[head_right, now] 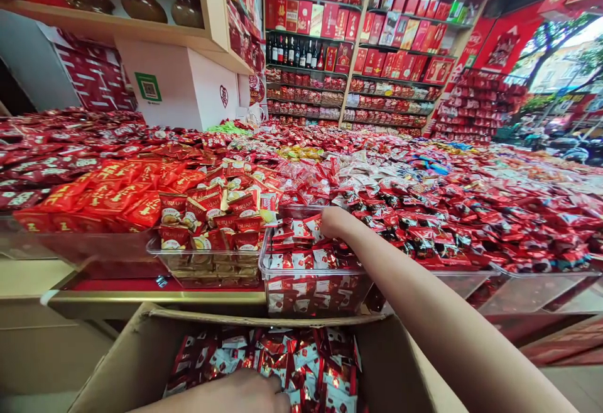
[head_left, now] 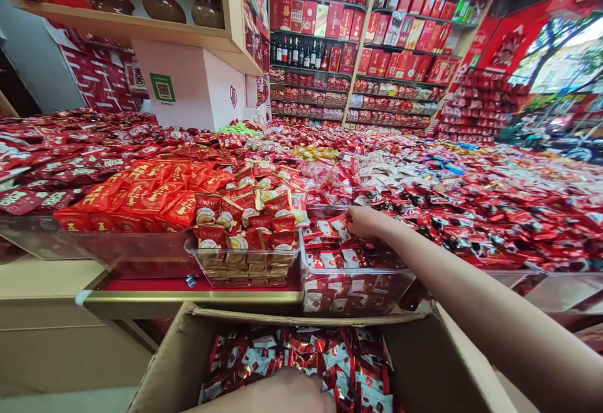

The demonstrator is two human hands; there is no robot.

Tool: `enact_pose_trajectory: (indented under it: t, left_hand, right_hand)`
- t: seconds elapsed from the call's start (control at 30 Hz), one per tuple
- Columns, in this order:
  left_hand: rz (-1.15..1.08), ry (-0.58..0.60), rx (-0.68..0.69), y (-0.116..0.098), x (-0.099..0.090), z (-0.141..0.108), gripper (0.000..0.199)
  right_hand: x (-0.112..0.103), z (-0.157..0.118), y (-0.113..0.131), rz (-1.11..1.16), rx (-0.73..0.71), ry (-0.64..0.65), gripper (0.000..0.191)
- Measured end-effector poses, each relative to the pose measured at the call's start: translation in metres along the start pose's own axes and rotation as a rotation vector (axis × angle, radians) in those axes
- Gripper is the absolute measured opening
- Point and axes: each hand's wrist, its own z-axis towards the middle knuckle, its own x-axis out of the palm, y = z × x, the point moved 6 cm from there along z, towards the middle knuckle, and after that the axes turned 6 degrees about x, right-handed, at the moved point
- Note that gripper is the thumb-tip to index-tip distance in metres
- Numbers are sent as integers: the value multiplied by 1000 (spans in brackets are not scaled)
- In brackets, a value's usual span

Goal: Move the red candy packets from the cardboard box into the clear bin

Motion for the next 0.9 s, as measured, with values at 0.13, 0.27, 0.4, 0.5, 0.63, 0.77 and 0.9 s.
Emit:
enact_pose_trajectory:
  t: [0.13,0.27,0.4,0.5,0.63,0.77,0.9]
  left_hand:
    - [-99,-27,-77,1,-28,-7,21]
    - [-160,-5,-181,4,-50,-9,30]
    - [-345,-120,-240,11,-68,-15,31]
    - [-683,-202,-316,18,-72,-19,37]
    - [-1143,-408,-239,17,-81,-18,37]
    - [-1261,-764,-147,19,-101,-26,30]
    - [-1370,-942,-143,21,-108,-32,32]
  right_hand:
    - [-2,2,-2,9,11,-49,25]
    - [-2,2,-3,27,-30,-117,36]
    - [5,5,-1,19,-60,-104,32]
    - [10,11,-1,16,-53,-88,29]
    - [1,7,-6,17,-20,-116,38]
    - [-44,-56,-9,212,-132,-494,34]
    - [-25,-134,-7,882,-318,-364,27]
